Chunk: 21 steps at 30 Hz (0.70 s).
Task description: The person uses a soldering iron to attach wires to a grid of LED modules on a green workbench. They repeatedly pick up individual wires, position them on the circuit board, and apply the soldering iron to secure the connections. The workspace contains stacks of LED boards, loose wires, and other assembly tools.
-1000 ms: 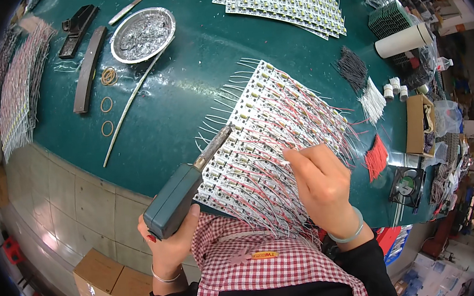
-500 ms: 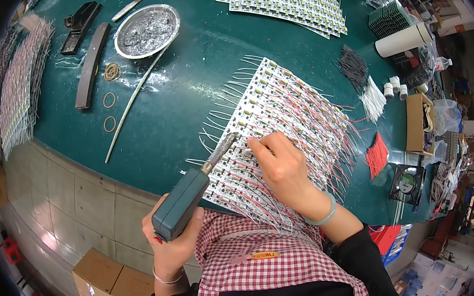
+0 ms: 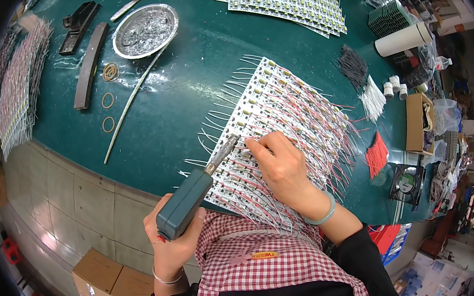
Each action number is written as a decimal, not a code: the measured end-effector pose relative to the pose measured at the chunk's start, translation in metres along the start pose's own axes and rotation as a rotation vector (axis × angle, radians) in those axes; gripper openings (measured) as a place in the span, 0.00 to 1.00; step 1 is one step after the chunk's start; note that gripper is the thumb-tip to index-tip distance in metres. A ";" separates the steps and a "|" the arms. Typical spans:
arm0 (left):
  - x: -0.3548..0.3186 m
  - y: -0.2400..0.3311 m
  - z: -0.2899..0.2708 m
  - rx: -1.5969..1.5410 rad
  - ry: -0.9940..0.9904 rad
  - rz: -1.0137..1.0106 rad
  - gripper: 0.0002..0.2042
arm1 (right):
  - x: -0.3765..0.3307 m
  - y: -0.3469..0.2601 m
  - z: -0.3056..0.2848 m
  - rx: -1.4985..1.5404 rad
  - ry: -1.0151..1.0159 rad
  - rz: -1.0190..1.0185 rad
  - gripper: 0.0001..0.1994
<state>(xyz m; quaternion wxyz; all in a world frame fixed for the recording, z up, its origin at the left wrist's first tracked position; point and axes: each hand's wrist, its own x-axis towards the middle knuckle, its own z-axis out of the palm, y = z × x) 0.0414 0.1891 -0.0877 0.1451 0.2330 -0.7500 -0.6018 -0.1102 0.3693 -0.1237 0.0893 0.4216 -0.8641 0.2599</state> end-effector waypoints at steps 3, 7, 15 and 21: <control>-0.001 -0.003 0.000 -0.038 -0.007 -0.033 0.09 | 0.000 0.000 0.000 0.001 -0.006 0.002 0.14; 0.000 -0.003 0.001 -0.026 -0.017 -0.042 0.08 | -0.001 0.002 0.002 0.009 -0.014 -0.003 0.16; 0.001 0.001 0.001 0.066 -0.017 -0.015 0.07 | 0.000 0.001 -0.002 0.014 -0.039 0.002 0.19; 0.000 0.003 -0.001 0.058 0.002 -0.008 0.08 | 0.000 0.001 -0.001 0.007 -0.040 -0.003 0.19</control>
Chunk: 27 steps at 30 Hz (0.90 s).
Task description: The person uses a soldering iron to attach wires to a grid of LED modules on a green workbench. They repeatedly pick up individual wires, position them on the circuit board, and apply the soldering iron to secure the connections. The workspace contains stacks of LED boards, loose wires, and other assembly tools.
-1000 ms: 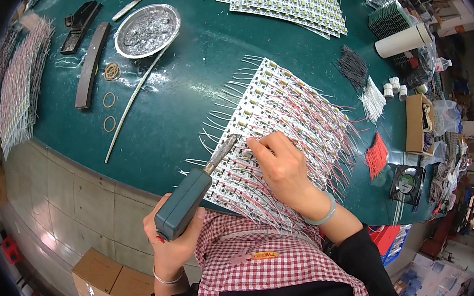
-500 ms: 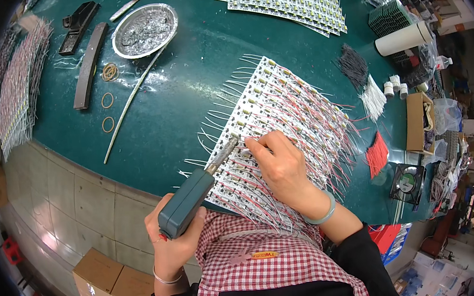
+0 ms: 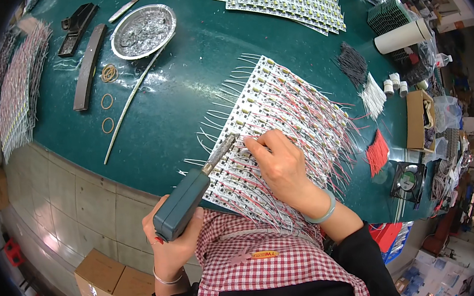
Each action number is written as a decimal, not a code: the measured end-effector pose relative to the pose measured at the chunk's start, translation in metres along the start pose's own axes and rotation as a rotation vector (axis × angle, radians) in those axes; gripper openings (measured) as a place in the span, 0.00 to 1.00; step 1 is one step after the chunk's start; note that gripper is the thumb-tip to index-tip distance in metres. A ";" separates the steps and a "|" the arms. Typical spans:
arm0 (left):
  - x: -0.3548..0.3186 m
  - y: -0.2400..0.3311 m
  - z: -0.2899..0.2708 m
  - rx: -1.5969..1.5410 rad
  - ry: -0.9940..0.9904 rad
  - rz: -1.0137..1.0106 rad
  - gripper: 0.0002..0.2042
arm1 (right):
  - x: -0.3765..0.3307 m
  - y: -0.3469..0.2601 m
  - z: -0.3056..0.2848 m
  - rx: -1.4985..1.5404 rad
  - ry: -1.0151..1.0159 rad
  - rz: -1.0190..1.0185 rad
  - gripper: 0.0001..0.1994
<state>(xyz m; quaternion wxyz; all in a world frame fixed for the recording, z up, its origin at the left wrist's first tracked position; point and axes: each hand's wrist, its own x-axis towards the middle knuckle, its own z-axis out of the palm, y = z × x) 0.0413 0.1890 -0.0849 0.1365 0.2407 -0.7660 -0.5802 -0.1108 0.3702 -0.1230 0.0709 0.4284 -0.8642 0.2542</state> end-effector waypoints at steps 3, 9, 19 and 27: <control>0.000 -0.001 -0.001 -0.011 -0.009 -0.018 0.09 | 0.000 0.000 0.000 -0.004 -0.003 0.002 0.19; -0.001 -0.003 -0.002 0.007 -0.009 0.013 0.10 | -0.001 0.001 0.002 -0.007 0.013 0.000 0.18; -0.009 -0.001 -0.009 -0.099 0.036 -0.160 0.12 | -0.014 -0.011 -0.044 -0.041 -0.002 0.039 0.19; -0.015 -0.003 -0.013 -0.119 0.059 -0.176 0.12 | 0.001 -0.028 -0.038 0.066 0.080 -0.074 0.19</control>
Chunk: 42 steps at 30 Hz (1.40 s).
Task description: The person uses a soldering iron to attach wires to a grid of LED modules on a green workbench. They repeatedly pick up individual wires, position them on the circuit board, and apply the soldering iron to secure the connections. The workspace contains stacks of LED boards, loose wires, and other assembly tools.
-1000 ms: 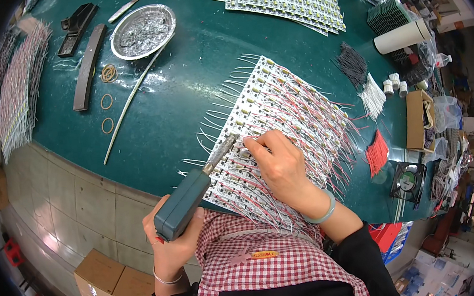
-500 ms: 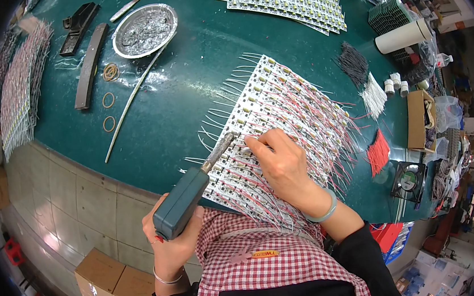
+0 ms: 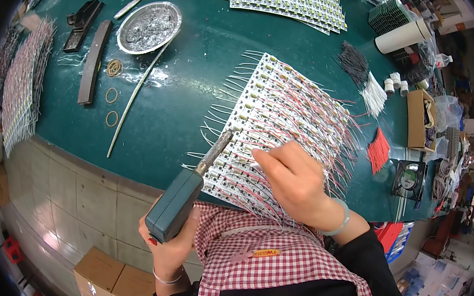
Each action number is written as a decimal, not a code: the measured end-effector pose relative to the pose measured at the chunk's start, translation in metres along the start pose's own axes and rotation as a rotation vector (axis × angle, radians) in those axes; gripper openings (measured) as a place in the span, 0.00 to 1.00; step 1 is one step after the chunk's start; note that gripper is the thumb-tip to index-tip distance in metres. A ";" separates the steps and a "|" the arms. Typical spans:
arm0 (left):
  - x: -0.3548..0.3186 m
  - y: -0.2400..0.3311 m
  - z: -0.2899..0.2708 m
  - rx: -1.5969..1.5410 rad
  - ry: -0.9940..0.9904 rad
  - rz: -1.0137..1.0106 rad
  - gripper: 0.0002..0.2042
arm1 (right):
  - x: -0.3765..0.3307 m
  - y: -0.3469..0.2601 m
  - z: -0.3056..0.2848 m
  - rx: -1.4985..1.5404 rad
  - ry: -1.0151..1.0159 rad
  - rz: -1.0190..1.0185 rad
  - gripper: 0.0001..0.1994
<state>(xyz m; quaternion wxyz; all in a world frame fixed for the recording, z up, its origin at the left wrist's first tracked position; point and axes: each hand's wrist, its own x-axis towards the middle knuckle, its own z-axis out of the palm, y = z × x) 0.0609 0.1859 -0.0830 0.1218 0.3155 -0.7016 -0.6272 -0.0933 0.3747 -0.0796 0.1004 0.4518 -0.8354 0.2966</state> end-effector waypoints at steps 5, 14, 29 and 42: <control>-0.007 -0.007 -0.003 0.017 0.022 0.030 0.11 | -0.009 0.011 0.034 -0.050 -0.043 0.054 0.14; -0.001 -0.003 -0.001 0.025 -0.063 0.111 0.09 | -0.012 0.013 0.040 -0.091 -0.064 0.054 0.13; -0.001 -0.008 -0.001 0.136 -0.082 0.150 0.08 | -0.010 0.013 0.042 -0.103 -0.053 0.028 0.12; -0.007 -0.003 -0.005 0.048 -0.033 0.109 0.12 | -0.010 0.011 0.038 -0.103 -0.052 0.035 0.12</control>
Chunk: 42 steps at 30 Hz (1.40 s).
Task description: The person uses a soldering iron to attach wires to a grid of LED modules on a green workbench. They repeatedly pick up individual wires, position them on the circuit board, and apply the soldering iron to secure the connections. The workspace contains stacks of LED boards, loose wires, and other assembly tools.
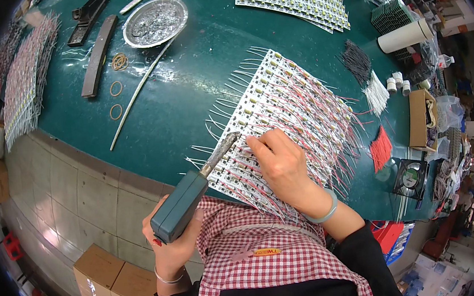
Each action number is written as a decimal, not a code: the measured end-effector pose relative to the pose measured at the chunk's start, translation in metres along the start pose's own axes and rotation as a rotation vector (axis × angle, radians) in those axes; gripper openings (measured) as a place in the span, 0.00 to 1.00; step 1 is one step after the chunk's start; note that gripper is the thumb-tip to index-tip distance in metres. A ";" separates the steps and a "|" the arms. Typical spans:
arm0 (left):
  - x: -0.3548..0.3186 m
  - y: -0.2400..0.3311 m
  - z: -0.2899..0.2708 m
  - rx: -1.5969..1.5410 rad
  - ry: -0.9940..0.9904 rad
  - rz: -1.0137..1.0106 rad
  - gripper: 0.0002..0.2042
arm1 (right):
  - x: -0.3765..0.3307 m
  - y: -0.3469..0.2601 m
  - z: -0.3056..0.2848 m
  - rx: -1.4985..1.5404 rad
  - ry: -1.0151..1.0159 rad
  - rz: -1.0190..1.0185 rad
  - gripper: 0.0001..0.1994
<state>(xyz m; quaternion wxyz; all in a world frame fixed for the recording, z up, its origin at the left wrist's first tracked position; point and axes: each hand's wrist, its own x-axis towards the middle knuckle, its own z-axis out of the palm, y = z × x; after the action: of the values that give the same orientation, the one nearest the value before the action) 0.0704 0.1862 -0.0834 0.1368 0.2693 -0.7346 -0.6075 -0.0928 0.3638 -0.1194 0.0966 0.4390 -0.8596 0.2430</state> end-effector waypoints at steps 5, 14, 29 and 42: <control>-0.007 -0.002 -0.003 -0.045 0.042 -0.104 0.12 | -0.010 -0.008 -0.033 -0.007 -0.078 0.070 0.15; -0.012 -0.004 -0.009 -0.055 0.038 -0.085 0.12 | -0.002 -0.031 -0.042 0.079 -0.014 -0.006 0.16; -0.015 -0.014 -0.009 -0.055 -0.003 0.060 0.10 | -0.008 -0.024 0.002 -0.013 -0.043 0.019 0.13; -0.011 -0.014 -0.007 -0.020 -0.028 0.047 0.07 | -0.007 -0.026 0.004 -0.020 -0.033 0.042 0.11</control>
<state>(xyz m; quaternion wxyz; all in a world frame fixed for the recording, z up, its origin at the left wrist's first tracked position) 0.0861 0.1852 -0.0943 0.1433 0.2422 -0.7363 -0.6153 -0.0681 0.3537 -0.1168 0.0815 0.4238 -0.8725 0.2292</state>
